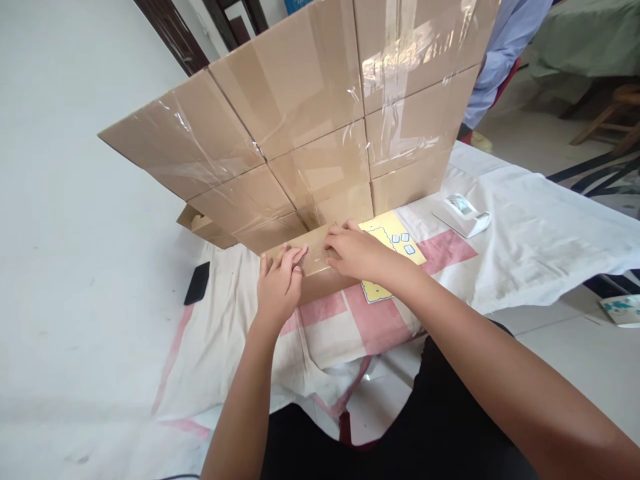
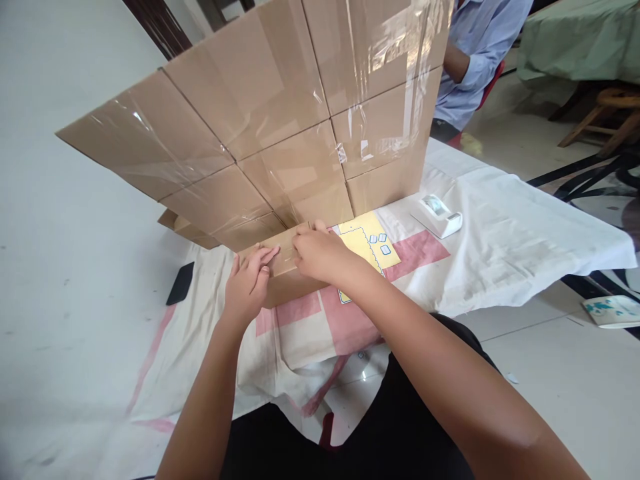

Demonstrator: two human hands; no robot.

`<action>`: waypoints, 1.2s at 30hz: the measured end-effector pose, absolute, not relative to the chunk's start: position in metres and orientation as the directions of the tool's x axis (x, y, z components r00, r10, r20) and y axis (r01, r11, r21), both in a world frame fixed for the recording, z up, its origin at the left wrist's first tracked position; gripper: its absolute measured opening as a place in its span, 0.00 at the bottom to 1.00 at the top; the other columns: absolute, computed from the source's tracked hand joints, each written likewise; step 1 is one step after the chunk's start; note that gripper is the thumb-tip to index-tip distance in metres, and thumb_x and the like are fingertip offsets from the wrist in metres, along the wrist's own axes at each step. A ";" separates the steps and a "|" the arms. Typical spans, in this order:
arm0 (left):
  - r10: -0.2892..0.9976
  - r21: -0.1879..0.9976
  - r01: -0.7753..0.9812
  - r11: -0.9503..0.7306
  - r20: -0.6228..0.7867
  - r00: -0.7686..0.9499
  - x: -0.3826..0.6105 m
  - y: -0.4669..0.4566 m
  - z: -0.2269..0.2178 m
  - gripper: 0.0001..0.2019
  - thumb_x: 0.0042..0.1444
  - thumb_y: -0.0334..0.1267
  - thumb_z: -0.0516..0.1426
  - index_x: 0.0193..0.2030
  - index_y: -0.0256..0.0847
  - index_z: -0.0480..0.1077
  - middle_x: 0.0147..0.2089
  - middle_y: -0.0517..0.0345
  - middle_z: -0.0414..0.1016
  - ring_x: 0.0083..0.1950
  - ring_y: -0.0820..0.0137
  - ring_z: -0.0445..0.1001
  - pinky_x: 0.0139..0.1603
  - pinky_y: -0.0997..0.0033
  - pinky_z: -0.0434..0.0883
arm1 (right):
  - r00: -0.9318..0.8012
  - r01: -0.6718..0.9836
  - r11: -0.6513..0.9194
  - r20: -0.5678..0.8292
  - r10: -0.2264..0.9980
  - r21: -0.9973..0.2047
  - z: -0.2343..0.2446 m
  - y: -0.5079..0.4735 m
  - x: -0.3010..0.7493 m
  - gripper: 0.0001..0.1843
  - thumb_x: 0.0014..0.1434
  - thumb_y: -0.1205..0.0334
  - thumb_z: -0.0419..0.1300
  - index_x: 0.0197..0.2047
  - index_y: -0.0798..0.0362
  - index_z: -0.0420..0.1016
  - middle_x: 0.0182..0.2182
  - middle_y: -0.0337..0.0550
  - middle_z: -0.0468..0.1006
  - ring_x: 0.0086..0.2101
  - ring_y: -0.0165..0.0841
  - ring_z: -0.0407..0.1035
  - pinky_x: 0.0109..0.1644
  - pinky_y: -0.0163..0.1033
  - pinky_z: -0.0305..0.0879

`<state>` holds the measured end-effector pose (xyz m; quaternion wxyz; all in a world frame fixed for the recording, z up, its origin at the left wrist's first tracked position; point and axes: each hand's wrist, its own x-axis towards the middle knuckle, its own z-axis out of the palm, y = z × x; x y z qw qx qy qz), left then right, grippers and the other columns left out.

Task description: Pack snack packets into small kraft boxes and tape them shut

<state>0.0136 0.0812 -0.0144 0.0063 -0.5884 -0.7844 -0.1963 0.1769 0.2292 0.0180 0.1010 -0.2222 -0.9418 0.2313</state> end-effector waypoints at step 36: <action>0.925 0.063 0.978 0.199 0.318 -0.209 0.009 0.082 -0.027 0.28 0.70 0.54 0.50 0.74 0.54 0.60 0.74 0.58 0.66 0.77 0.53 0.61 0.75 0.42 0.60 | -0.647 0.748 0.563 -0.198 0.736 -0.351 -0.086 0.333 0.290 0.14 0.61 0.67 0.61 0.48 0.46 0.81 0.68 0.48 0.64 0.62 0.52 0.58 0.57 0.56 0.60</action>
